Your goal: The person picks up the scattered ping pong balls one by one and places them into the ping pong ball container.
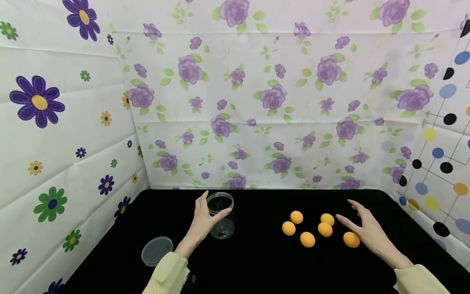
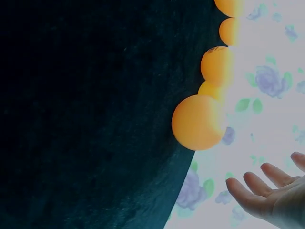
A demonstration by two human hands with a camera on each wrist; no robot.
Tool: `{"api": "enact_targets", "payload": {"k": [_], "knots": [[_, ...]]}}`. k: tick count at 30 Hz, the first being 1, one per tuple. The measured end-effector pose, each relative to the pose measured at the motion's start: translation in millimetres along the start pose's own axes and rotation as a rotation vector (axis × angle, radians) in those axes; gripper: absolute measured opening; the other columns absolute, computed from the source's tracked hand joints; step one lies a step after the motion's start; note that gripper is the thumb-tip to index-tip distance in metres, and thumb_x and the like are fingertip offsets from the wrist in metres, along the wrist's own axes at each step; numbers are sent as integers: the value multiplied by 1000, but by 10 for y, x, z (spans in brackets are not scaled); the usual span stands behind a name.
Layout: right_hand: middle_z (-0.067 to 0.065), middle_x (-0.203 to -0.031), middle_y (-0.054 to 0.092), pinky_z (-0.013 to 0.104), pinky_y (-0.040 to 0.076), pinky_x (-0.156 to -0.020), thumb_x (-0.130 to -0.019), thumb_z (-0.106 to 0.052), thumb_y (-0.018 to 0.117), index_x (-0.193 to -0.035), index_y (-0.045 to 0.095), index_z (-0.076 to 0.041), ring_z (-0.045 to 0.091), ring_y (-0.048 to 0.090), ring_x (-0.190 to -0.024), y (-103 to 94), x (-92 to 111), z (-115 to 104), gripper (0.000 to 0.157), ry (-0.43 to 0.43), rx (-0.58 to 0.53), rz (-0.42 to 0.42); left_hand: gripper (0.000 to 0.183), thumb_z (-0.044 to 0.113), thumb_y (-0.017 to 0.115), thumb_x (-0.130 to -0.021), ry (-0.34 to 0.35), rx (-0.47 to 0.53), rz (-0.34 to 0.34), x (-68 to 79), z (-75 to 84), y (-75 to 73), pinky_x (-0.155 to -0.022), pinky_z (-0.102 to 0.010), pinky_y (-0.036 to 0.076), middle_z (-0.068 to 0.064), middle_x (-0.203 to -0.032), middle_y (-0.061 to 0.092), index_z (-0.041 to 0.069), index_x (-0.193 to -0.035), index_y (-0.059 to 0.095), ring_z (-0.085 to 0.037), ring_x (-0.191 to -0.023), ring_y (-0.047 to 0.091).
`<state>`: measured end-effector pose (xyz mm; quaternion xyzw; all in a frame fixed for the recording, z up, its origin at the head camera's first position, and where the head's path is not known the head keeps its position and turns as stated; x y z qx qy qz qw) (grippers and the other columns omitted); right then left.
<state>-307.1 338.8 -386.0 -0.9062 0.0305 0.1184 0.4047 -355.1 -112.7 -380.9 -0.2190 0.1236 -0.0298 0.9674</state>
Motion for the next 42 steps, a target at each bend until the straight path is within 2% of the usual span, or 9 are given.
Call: {"api": "enact_targets", "payload": {"k": [4, 11, 16, 21, 32, 37, 42], "knots": [[36, -131, 23, 62, 30, -80, -89, -50, 49, -142, 13, 2, 52, 29, -113, -19, -16, 60, 83, 26, -12, -8, 89, 45, 63, -81, -24, 30, -2, -9, -40, -1, -93, -57, 24, -17, -143, 6, 15, -144, 7, -37, -129, 14], [37, -130, 24, 60, 32, -80, -90, -50, 47, -141, 12, 4, 53, 30, -111, -33, -4, 165, 83, 83, -41, -50, 87, 45, 64, -81, -25, 69, -2, -11, -70, 3, -93, -54, 25, -16, -141, 12, 15, -143, 12, -34, -128, 18], [36, -129, 26, 59, 33, -80, -90, -51, 46, -141, 11, 4, 53, 31, -111, -40, 10, 254, 82, 122, -55, -71, 90, 50, 65, -78, -22, 58, 7, -21, -83, 9, -94, -52, 27, -16, -140, 16, 13, -143, 14, -31, -127, 21], [36, -129, 27, 58, 35, -79, -90, -52, 44, -141, 11, 4, 53, 32, -111, -38, 23, 334, 82, 163, -48, -103, 85, 41, 67, -80, -6, 68, 16, -33, -105, 9, -93, -51, 28, -19, -137, 20, 10, -142, 17, -33, -126, 24], [38, -127, 29, 54, 38, -77, -89, -54, 46, -139, 16, 8, 50, 33, -111, -44, 33, 435, 85, 223, -38, -172, 79, 33, 67, -82, 29, 79, 18, -57, -138, 12, -90, -50, 32, -20, -130, 33, 6, -139, 20, -35, -117, 34], [39, -123, 33, 49, 43, -74, -88, -50, 51, -136, 21, 9, 47, 41, -106, -50, 40, 460, 82, 225, -55, -185, 73, 28, 67, -83, 35, 88, 16, -81, -154, 24, -89, -49, 34, -19, -127, 37, 5, -138, 24, -31, -113, 39], [37, -118, 39, 41, 48, -71, -88, -43, 55, -132, 25, 13, 39, 52, -96, -31, 34, 510, 77, 235, -105, -201, 70, 28, 67, -83, 42, 88, 1, -100, -139, 34, -85, -47, 36, -17, -123, 40, 5, -136, 27, -28, -107, 43]]}}
Point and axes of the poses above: each hand's wrist, its own x-axis away from the middle knuckle, its own y-axis out of the palm, z = x × y, the point moved 4 cm from there along -x, towards the middle knuckle
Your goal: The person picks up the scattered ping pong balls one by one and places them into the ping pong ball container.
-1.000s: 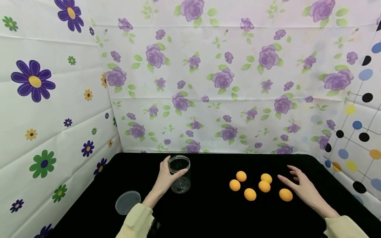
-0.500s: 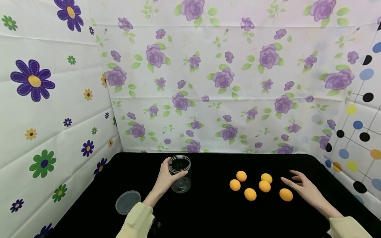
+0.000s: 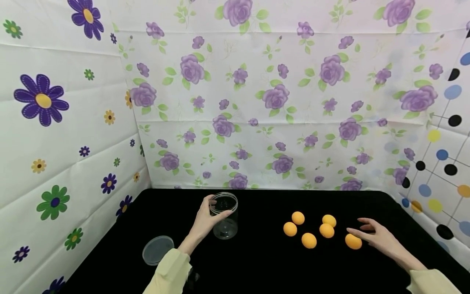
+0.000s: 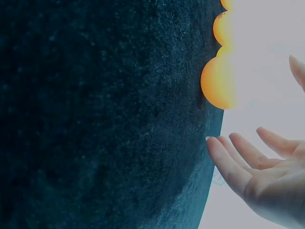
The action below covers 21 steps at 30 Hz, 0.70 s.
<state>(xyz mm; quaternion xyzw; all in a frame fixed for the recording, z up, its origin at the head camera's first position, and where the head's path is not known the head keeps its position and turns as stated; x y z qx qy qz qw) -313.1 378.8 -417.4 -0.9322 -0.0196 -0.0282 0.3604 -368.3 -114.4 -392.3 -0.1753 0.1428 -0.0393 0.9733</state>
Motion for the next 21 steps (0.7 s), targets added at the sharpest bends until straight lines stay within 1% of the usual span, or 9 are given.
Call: {"api": "enact_targets", "payload": {"k": [1, 7, 8, 10, 13, 15, 17, 18, 21], "knots": [[37, -117, 40, 41, 48, -71, -88, -42, 56, -132, 26, 14, 37, 53, -94, 4, -2, 6, 76, 0, -6, -7, 71, 28, 67, -83, -3, 5, -14, 21, 48, -6, -86, -47, 36, -18, -124, 40, 4, -136, 27, -30, -107, 43], [32, -112, 47, 40, 48, -71, -88, -35, 59, -129, 32, 15, 34, 55, -92, 23, 14, 23, 70, -16, -29, -43, 68, 27, 67, -83, -13, 25, -59, 26, 47, 2, -85, -47, 37, -18, -124, 40, 5, -136, 29, -30, -109, 42], [31, -111, 48, 40, 49, -71, -87, -34, 60, -128, 33, 15, 34, 55, -92, 26, 17, 26, 70, -21, -32, -45, 67, 27, 67, -83, -11, 21, -61, 9, 12, 11, -84, -47, 38, -16, -124, 41, 7, -135, 30, -29, -108, 43], [28, -109, 50, 39, 49, -70, -86, -32, 63, -127, 36, 15, 33, 56, -91, 31, 21, 29, 68, -32, -37, -50, 67, 27, 68, -83, -14, 24, -80, 30, 59, 18, -83, -46, 39, -17, -124, 41, 6, -135, 30, -29, -108, 43], [26, -108, 51, 38, 49, -69, -84, -29, 65, -125, 38, 15, 32, 56, -90, 37, 28, 26, 66, -53, -46, -56, 68, 26, 68, -82, -10, 31, -115, 81, 182, 16, -81, -47, 39, -20, -124, 42, 3, -135, 31, -32, -107, 43], [25, -107, 52, 37, 49, -69, -82, -28, 67, -124, 40, 15, 31, 56, -90, 38, 26, 25, 66, -64, -39, -50, 70, 27, 69, -82, 2, 43, -137, 116, 266, 12, -81, -48, 40, -22, -124, 42, 1, -134, 31, -34, -107, 43], [25, -107, 52, 37, 49, -68, -81, -27, 69, -123, 41, 15, 31, 56, -90, 36, 23, 26, 65, -81, -24, -46, 71, 29, 70, -81, 10, 51, -153, 133, 308, 14, -80, -48, 40, -23, -123, 42, 0, -133, 31, -34, -107, 44], [25, -106, 52, 37, 49, -68, -80, -27, 70, -123, 42, 14, 31, 56, -90, 35, 20, 29, 65, -84, -15, -40, 71, 30, 70, -80, 12, 52, -159, 133, 309, 21, -80, -48, 40, -23, -123, 42, 1, -133, 32, -34, -106, 44], [23, -104, 53, 37, 48, -67, -80, -25, 71, -121, 44, 14, 32, 57, -89, 36, 17, 39, 63, -110, 5, -35, 71, 34, 70, -80, 34, 33, -170, 100, 219, 59, -80, -46, 41, -20, -122, 43, 4, -132, 33, -31, -105, 46]]}}
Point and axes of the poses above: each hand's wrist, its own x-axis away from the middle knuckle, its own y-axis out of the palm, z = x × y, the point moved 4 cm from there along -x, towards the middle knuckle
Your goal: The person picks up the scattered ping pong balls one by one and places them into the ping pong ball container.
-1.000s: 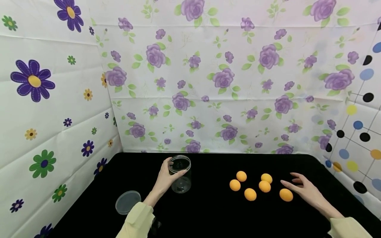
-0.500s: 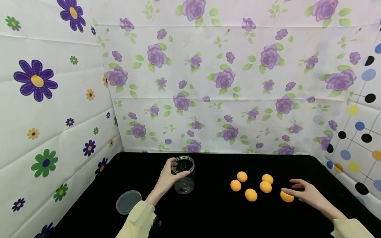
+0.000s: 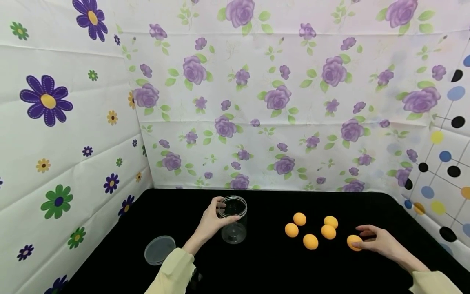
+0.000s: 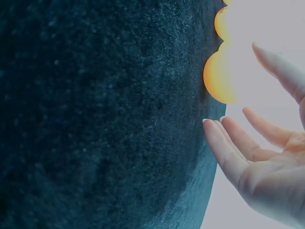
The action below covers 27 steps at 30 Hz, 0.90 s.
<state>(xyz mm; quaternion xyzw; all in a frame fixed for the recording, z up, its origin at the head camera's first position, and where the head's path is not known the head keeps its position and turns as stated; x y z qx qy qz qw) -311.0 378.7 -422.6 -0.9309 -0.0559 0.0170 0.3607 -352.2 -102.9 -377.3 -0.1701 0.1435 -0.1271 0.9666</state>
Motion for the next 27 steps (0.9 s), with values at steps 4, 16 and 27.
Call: {"api": "enact_targets", "payload": {"k": [4, 16, 27], "knots": [[21, -103, 55, 38, 48, -67, -79, -21, 72, -119, 46, 15, 30, 58, -87, 14, 2, 9, 60, -31, -14, -1, 69, 36, 69, -80, 30, -37, -1, -47, -123, 54, -79, -45, 42, -17, -121, 45, 7, -131, 34, -31, -105, 47], [23, -104, 54, 33, 48, -65, -77, -15, 72, -114, 49, 15, 30, 58, -85, 45, -26, 62, 53, -88, -71, -70, 67, 35, 71, -79, 26, -27, -53, -30, -89, 161, -79, -37, 43, -10, -118, 47, 10, -130, 35, -26, -105, 48], [24, -103, 54, 33, 49, -64, -76, -15, 74, -113, 49, 16, 31, 58, -84, 42, -29, 50, 53, -107, -89, -79, 62, 32, 70, -80, 49, 25, -139, -43, -52, 279, -79, -35, 43, -14, -119, 46, 12, -128, 37, -31, -107, 47]]}}
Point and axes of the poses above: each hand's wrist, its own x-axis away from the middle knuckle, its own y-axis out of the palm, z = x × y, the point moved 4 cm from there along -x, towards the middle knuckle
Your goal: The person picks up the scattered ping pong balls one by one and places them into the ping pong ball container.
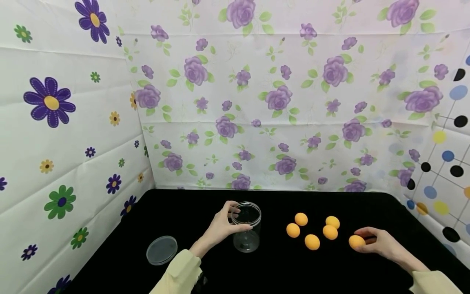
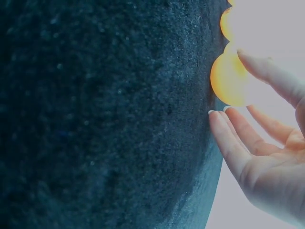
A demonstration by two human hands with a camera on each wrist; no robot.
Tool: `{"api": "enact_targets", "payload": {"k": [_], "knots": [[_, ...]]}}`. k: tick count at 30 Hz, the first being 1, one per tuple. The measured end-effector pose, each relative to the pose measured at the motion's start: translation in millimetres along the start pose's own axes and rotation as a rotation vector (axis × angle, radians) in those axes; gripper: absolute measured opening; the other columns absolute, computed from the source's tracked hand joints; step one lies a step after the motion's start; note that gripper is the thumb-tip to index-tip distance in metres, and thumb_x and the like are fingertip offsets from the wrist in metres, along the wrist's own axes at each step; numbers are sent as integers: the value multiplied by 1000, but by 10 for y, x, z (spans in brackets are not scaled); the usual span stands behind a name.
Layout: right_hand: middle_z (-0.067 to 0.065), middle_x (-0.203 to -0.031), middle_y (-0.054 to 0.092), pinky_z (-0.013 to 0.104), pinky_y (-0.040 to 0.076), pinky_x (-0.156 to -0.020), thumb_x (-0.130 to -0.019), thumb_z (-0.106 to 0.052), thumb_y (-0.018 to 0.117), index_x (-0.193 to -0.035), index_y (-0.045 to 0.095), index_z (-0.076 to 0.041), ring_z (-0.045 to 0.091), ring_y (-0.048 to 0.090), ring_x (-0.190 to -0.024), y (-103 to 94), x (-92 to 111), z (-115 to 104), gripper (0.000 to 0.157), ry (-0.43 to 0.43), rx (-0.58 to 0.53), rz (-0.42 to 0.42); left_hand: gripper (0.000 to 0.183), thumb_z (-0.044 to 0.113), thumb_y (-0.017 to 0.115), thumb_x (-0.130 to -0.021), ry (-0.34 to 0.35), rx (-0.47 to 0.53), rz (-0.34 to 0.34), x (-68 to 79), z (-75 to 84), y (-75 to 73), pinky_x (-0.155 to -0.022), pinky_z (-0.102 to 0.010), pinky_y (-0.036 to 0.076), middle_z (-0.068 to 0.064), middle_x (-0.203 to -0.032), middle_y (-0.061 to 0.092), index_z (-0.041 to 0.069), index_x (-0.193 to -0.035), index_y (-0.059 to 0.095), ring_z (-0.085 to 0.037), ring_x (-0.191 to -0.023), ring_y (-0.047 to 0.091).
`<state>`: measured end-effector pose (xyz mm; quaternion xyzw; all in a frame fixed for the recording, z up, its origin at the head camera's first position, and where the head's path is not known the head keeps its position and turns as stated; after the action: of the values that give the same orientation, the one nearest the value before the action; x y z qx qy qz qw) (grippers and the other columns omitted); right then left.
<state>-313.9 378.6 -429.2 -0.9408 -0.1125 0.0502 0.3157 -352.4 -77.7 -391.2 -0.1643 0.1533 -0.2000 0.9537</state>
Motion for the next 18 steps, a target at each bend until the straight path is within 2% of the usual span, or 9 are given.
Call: {"api": "enact_targets", "payload": {"k": [4, 10, 14, 17, 18], "knots": [[22, -102, 54, 33, 48, -64, -76, -14, 74, -112, 50, 15, 29, 57, -83, 8, -9, 6, 52, -7, -3, 7, 61, 30, 71, -80, 16, 10, -20, -11, 17, 34, -79, -36, 43, -16, -120, 46, 13, -128, 38, -29, -106, 48], [18, -101, 56, 34, 48, -65, -78, -18, 72, -111, 53, 13, 26, 58, -82, 24, -21, 15, 50, 29, 2, 10, 60, 26, 70, -81, 15, 27, -53, -12, 33, 54, -78, -35, 43, -14, -120, 47, 12, -130, 38, -23, -104, 49], [15, -99, 57, 33, 48, -65, -78, -20, 72, -110, 54, 12, 25, 58, -82, 35, -20, 10, 49, 36, 9, 8, 61, 20, 70, -81, 26, 71, -97, 26, 168, 72, -79, -37, 43, -17, -120, 46, 6, -132, 37, -32, -108, 46], [15, -98, 58, 33, 48, -65, -79, -18, 71, -110, 54, 13, 25, 58, -82, 30, -22, 8, 47, 32, 13, 6, 64, 21, 70, -81, 55, 83, -125, 28, 202, 96, -80, -38, 43, -18, -121, 46, 4, -132, 36, -38, -110, 44], [16, -98, 58, 32, 48, -65, -79, -17, 71, -110, 54, 13, 25, 58, -82, 27, -24, 9, 47, 29, 13, 3, 64, 21, 70, -81, 57, 78, -133, 30, 222, 104, -81, -37, 43, -16, -121, 47, 4, -133, 36, -36, -110, 44]]}}
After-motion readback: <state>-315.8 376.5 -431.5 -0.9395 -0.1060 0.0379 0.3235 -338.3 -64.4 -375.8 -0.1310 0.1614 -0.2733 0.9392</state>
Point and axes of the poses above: each hand's wrist, its own x-axis away from the middle knuckle, its own y-axis out of the palm, z = x × y, the point moved 4 cm from there along -x, towards the middle knuckle
